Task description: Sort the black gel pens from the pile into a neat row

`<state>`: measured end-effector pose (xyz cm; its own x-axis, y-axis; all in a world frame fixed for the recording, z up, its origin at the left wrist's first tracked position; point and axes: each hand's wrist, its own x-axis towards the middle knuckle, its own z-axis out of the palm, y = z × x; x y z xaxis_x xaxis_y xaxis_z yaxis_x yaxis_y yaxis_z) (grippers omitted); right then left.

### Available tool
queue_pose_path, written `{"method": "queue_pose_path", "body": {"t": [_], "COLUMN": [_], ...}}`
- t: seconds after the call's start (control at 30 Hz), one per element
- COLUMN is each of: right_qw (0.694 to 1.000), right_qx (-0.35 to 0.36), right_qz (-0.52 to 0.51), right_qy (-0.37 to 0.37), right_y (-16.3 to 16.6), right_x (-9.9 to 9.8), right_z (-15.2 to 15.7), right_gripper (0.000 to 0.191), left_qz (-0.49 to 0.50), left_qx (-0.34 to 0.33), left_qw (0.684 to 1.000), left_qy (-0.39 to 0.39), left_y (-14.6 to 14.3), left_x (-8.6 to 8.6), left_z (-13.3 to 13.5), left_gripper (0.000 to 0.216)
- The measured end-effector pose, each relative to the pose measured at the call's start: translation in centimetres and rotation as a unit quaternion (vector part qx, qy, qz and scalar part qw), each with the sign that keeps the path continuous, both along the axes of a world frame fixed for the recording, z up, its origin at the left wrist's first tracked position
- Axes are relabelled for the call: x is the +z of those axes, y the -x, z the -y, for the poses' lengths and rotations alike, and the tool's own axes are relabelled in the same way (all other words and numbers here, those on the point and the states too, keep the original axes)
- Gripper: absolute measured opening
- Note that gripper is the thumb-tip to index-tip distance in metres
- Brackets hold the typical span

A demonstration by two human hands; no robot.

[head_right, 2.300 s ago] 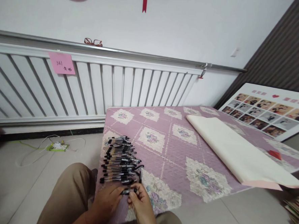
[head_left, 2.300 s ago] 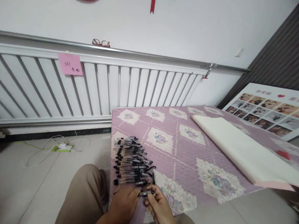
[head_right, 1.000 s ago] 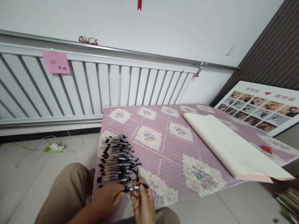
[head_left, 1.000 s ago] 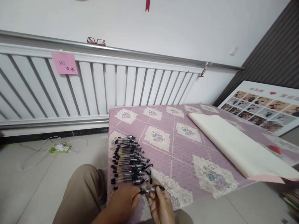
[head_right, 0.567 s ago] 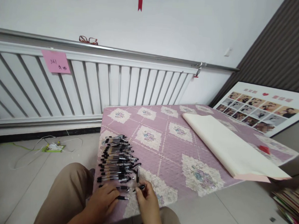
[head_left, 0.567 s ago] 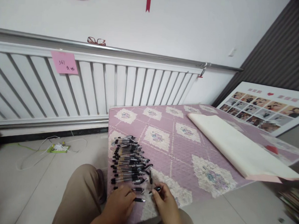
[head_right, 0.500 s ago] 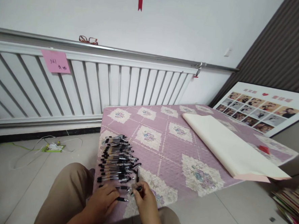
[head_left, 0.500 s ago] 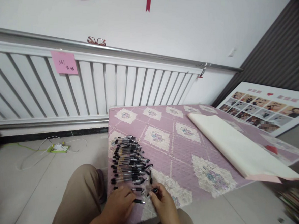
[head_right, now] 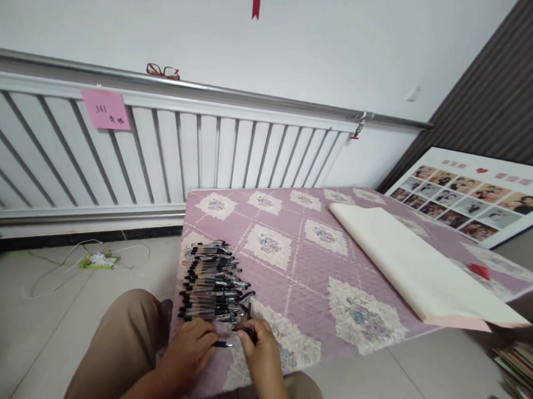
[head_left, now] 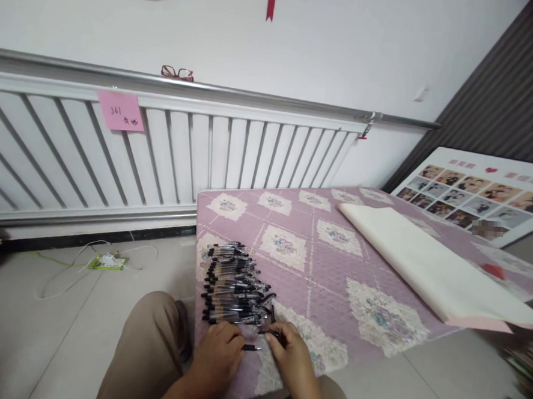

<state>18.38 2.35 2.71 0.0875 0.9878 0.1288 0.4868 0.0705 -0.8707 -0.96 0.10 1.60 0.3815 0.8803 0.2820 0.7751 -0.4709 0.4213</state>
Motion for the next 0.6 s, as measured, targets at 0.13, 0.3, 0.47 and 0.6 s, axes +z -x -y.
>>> {"method": "queue_pose_path", "body": {"t": [0.13,0.3,0.47,0.6], "right_qw": [0.999,0.999,0.998,0.999], "right_qx": [0.017,0.035,-0.006,0.019], "right_qz": [0.022,0.018,0.021,0.030], "right_qy": [-0.018,-0.037,-0.056,-0.028], "right_y": [-0.5,-0.4,-0.4,0.2], "right_x": [0.1,-0.2,-0.3,0.1], "right_z": [0.4,0.4,1.2,2.3], "right_gripper": [0.008,0.013,0.012,0.023], "left_qz": [-0.023,-0.044,-0.037,-0.030], "left_qx": [0.014,0.024,0.028,0.027], "left_qw": [1.000,0.999,0.999,0.999], "left_qy": [0.007,0.019,0.021,0.011], "left_y": [-0.1,-0.2,0.0,0.1], "left_x": [0.0,-0.1,0.1,0.0], "left_z": [0.3,0.4,0.5,0.7], "left_gripper": [0.011,0.013,0.014,0.015]}}
